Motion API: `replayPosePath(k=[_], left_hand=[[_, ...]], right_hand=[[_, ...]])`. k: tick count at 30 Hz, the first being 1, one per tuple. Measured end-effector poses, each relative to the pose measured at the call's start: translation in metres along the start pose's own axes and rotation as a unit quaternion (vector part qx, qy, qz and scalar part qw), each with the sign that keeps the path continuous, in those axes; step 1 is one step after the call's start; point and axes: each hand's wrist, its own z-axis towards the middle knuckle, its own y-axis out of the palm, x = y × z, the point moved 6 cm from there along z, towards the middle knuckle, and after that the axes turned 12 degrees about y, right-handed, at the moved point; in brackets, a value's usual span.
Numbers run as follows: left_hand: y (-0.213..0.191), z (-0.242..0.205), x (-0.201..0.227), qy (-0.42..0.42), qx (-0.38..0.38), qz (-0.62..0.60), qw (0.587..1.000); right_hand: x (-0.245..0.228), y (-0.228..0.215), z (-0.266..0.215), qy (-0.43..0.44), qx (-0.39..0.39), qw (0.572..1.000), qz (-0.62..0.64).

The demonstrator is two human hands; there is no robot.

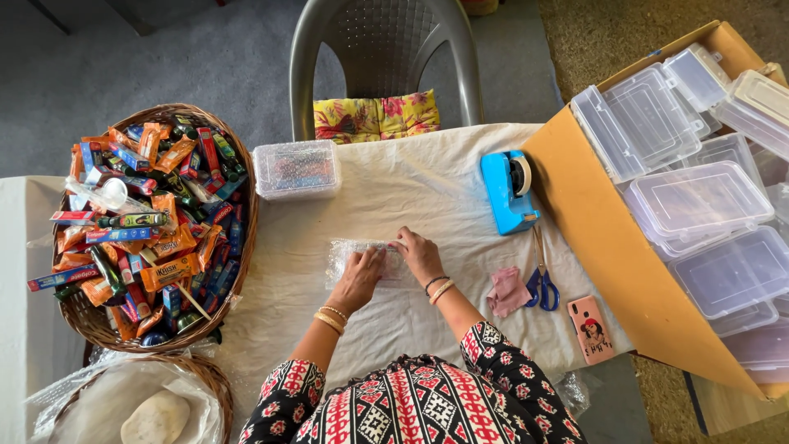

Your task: Packing small items into a plastic box and wrapping it.

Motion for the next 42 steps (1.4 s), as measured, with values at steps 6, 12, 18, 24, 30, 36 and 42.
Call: replayPosePath(k=[6, 12, 18, 24, 30, 36, 42], left_hand=[[-0.005, 0.014, -0.005, -0.022, -0.051, 0.012, 0.998], [0.003, 0.019, -0.011, -0.042, -0.086, 0.028, 0.995], [0.003, 0.018, -0.008, -0.103, -0.081, -0.012, 0.991], [0.006, 0.005, -0.009, -0.123, -0.040, -0.041, 0.991], [0.007, 0.003, -0.012, -0.115, -0.022, -0.036, 0.992], [0.011, 0.003, -0.012, -0.125, -0.027, -0.032, 0.991], [0.010, 0.004, -0.010, -0.137, -0.036, -0.025, 0.990]], right_hand=[[0.015, -0.004, 0.007, 0.054, 0.025, 0.997, 0.051], [0.012, -0.036, -0.004, 0.006, 0.084, 0.987, 0.137], [0.043, -0.002, -0.009, -0.033, 0.042, 0.987, 0.150], [0.074, 0.035, 0.008, 0.095, -0.009, 0.976, 0.195], [0.095, 0.044, 0.005, 0.091, 0.020, 0.972, 0.216], [0.122, -0.054, -0.024, 0.086, 0.216, 0.950, 0.209], [0.220, -0.170, -0.020, 0.131, 0.373, 0.911, 0.118]])
